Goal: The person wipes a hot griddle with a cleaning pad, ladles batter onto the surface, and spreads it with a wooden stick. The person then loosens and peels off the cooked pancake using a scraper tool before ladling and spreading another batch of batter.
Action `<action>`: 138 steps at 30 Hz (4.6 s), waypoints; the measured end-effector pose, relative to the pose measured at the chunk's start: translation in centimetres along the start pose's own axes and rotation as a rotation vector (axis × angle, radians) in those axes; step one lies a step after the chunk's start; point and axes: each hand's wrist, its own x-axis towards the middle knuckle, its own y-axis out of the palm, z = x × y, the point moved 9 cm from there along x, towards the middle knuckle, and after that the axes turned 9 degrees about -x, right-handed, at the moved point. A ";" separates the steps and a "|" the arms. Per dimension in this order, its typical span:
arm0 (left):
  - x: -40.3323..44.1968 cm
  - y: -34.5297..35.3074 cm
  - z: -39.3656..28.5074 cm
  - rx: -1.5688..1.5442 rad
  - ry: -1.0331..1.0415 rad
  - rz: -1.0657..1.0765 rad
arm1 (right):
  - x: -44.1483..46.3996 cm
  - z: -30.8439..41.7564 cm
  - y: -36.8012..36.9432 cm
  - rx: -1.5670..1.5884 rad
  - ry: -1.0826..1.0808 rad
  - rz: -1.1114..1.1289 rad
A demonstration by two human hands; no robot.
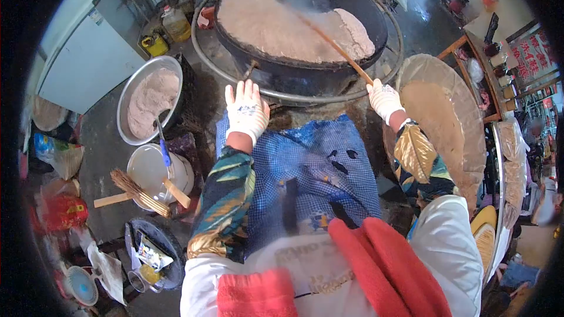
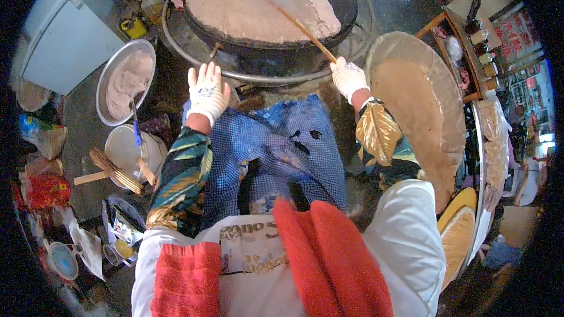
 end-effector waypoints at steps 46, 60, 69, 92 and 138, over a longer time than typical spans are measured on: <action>-0.1 0.2 -2.0 0.073 0.017 0.081 | 0.5 -2.8 0.3 0.020 0.119 -0.106; 1.0 -1.1 2.1 -0.008 -0.023 -0.055 | 1.2 -2.6 -1.9 0.032 0.148 -0.097; -1.4 0.3 -8.7 -0.163 0.154 -0.030 | 0.3 -1.0 -1.1 0.015 0.156 -0.018; 0.0 0.9 -2.2 -0.018 0.033 0.049 | 2.5 -5.6 0.7 0.008 0.169 -0.145; -1.3 0.4 -7.5 -0.109 0.216 -0.102 | 0.8 -3.2 -2.0 0.109 0.133 -0.129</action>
